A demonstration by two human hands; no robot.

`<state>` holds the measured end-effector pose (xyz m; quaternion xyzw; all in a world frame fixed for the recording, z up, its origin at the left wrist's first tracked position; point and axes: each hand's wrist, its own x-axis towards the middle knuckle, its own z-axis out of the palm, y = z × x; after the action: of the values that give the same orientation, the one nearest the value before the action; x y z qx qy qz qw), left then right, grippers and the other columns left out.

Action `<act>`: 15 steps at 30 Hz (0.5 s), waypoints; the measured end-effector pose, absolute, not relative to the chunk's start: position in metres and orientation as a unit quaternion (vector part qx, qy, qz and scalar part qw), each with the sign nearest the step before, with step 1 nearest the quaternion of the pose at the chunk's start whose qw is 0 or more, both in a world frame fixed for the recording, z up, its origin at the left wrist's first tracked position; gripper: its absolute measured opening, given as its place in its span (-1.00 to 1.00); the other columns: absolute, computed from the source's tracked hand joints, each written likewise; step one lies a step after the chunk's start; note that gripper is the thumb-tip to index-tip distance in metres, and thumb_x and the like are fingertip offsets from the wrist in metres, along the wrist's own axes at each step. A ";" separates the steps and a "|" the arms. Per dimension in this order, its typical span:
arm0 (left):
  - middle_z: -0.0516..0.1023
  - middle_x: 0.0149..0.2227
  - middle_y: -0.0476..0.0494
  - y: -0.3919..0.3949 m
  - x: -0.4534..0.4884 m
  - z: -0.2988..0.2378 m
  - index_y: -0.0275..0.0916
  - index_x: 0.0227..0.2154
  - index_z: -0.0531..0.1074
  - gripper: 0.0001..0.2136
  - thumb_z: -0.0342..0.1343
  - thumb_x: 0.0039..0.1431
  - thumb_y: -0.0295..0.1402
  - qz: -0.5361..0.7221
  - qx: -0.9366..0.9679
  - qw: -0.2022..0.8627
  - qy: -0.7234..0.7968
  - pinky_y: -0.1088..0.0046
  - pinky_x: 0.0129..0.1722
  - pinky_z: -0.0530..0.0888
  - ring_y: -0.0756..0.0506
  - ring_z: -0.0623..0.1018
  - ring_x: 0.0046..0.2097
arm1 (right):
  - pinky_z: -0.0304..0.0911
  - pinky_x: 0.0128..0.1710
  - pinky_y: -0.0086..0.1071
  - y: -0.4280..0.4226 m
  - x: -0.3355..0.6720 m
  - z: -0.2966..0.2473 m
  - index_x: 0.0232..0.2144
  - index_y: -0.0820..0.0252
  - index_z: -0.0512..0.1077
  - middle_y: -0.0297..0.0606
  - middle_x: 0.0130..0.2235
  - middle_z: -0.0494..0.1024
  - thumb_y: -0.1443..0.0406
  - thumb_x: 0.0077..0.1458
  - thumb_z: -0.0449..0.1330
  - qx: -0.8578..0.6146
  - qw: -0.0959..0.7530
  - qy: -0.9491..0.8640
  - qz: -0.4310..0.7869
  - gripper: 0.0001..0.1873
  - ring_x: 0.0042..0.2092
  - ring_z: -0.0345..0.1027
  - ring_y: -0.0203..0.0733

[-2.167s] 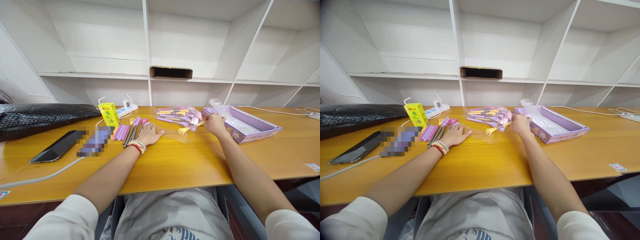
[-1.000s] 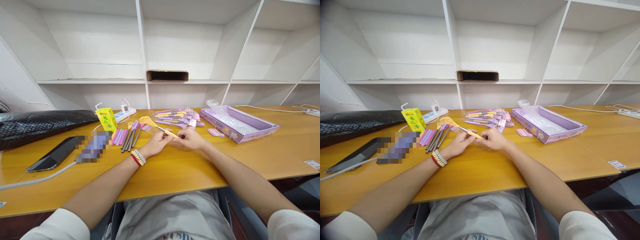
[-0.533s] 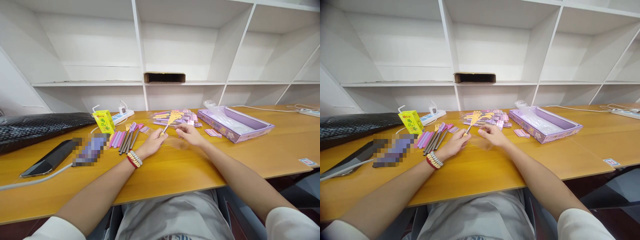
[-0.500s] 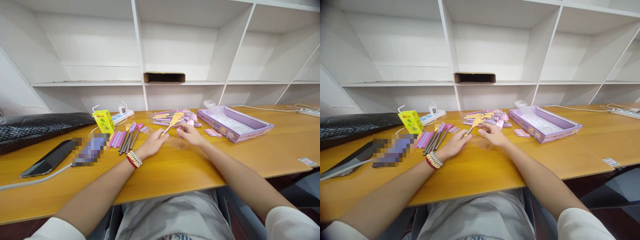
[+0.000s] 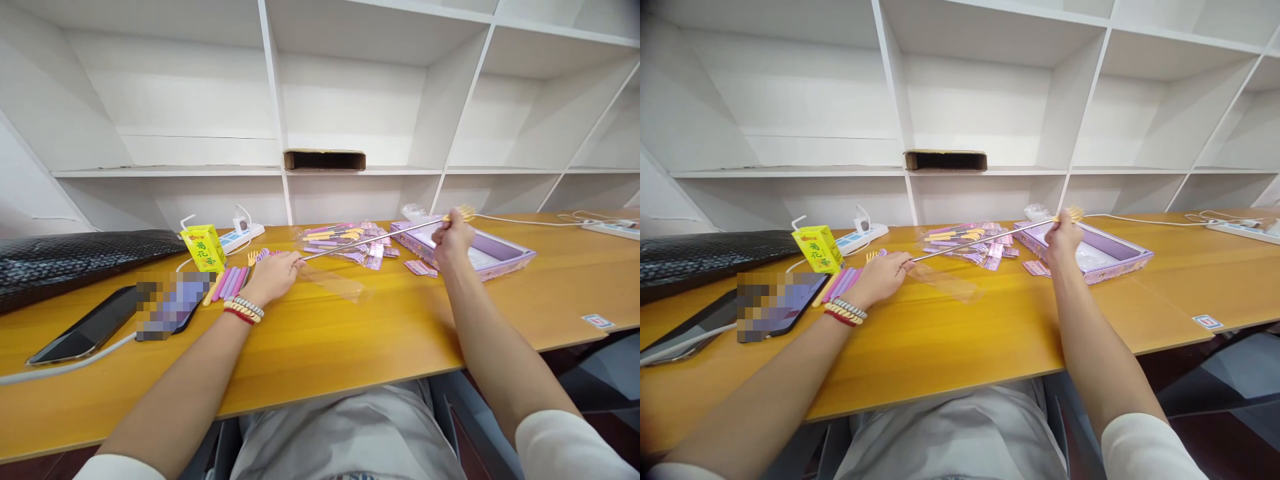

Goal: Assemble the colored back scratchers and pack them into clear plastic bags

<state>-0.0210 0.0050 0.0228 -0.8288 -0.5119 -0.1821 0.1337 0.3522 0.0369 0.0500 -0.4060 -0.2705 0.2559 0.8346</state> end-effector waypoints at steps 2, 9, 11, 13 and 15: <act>0.48 -0.31 -0.17 0.012 -0.034 0.024 -0.19 -0.33 0.38 -0.71 -0.24 0.23 -0.25 -0.188 -0.817 0.180 -0.515 0.34 -0.25 0.25 -0.18 0.45 -0.20 | -0.24 -0.73 -0.51 0.034 0.383 0.053 -0.61 0.13 0.02 -0.55 -0.70 0.04 0.26 0.08 0.02 -0.400 0.875 -0.170 0.211 -0.71 -0.70 -0.15 -0.48; 0.48 -0.19 -0.21 0.027 -0.061 0.024 -0.20 -0.21 0.39 -0.73 -0.19 0.18 -0.36 -0.209 -0.767 0.239 -0.558 0.25 -0.13 0.22 -0.22 0.41 -0.11 | -0.18 -0.71 -0.41 0.028 0.439 0.045 -0.60 0.08 0.03 -0.49 -0.66 0.06 0.17 0.07 -0.05 -0.418 0.904 -0.039 0.079 -0.73 -0.70 -0.07 -0.41; 0.48 -0.20 -0.22 0.029 -0.061 0.024 -0.21 -0.22 0.39 -0.74 -0.19 0.18 -0.34 -0.217 -0.762 0.238 -0.562 0.25 -0.14 0.22 -0.22 0.41 -0.11 | -0.17 -0.70 -0.41 0.028 0.438 0.045 -0.61 0.09 0.04 -0.48 -0.66 0.06 0.13 0.08 -0.05 -0.412 0.907 -0.043 0.079 -0.70 -0.69 -0.07 -0.42; 0.47 -0.22 -0.24 0.030 -0.062 0.023 -0.23 -0.26 0.38 -0.74 -0.20 0.20 -0.30 -0.224 -0.757 0.234 -0.568 0.25 -0.16 0.21 -0.23 0.40 -0.12 | -0.18 -0.70 -0.44 0.028 0.432 0.047 -0.60 0.10 0.05 -0.49 -0.66 0.06 0.09 0.09 -0.04 -0.392 0.912 -0.062 0.104 -0.67 -0.69 -0.10 -0.45; 0.47 -0.24 -0.25 0.031 -0.063 0.022 -0.25 -0.30 0.37 -0.72 -0.21 0.21 -0.25 -0.232 -0.755 0.221 -0.572 0.25 -0.17 0.21 -0.23 0.40 -0.13 | -0.18 -0.70 -0.47 0.027 0.425 0.049 -0.59 0.12 0.07 -0.50 -0.65 0.07 0.04 0.10 -0.05 -0.378 0.912 -0.082 0.139 -0.64 -0.69 -0.10 -0.48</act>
<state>-0.0625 0.0310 0.0218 -0.7553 -0.5717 -0.2316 0.2213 0.4246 0.0274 0.0491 -0.3777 -0.0817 0.1393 0.9117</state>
